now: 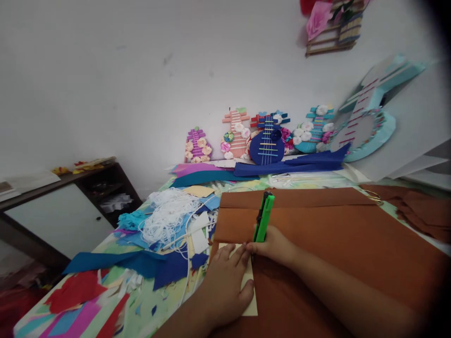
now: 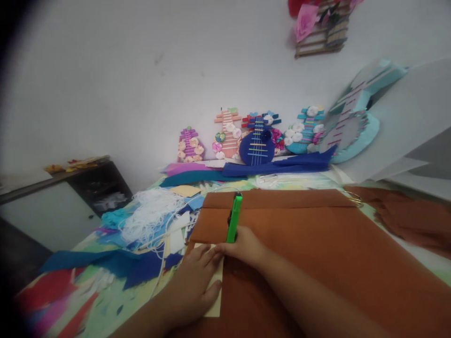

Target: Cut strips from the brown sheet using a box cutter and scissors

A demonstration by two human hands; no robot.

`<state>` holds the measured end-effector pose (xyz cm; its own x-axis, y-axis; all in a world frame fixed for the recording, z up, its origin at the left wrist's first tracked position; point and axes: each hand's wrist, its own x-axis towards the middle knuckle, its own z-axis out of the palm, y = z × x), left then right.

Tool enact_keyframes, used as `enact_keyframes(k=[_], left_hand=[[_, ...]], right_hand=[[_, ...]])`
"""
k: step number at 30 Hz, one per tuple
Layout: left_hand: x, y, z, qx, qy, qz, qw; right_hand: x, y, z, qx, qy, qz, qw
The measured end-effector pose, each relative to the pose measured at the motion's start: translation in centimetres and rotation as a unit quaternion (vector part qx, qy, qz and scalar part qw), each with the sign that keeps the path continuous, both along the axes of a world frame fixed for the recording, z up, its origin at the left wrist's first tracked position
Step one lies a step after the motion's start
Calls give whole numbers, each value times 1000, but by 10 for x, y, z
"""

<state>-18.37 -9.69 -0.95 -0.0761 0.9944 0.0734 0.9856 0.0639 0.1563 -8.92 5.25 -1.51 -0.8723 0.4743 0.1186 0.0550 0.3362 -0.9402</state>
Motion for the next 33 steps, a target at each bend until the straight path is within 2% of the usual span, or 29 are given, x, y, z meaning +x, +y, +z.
enact_keyframes(k=[10,18,21,26,33], left_hand=[[-1,0,0,-2,7,-6,1000],[0,0,-1,0,17,-7,1000],[0,0,0,-5,13,-5,1000],[0,0,1,-10,5,-6,1000],[0,1,0,-11,14,-6,1000]], right_hand=[[-1,5,-3,-24,-4,-27,999],[0,1,-7,40,-35,-16,998],[1,1,-3,39,-26,-28,999],[3,3,5,-6,19,-21,1000],[4,-2,2,36,-24,-24,999]])
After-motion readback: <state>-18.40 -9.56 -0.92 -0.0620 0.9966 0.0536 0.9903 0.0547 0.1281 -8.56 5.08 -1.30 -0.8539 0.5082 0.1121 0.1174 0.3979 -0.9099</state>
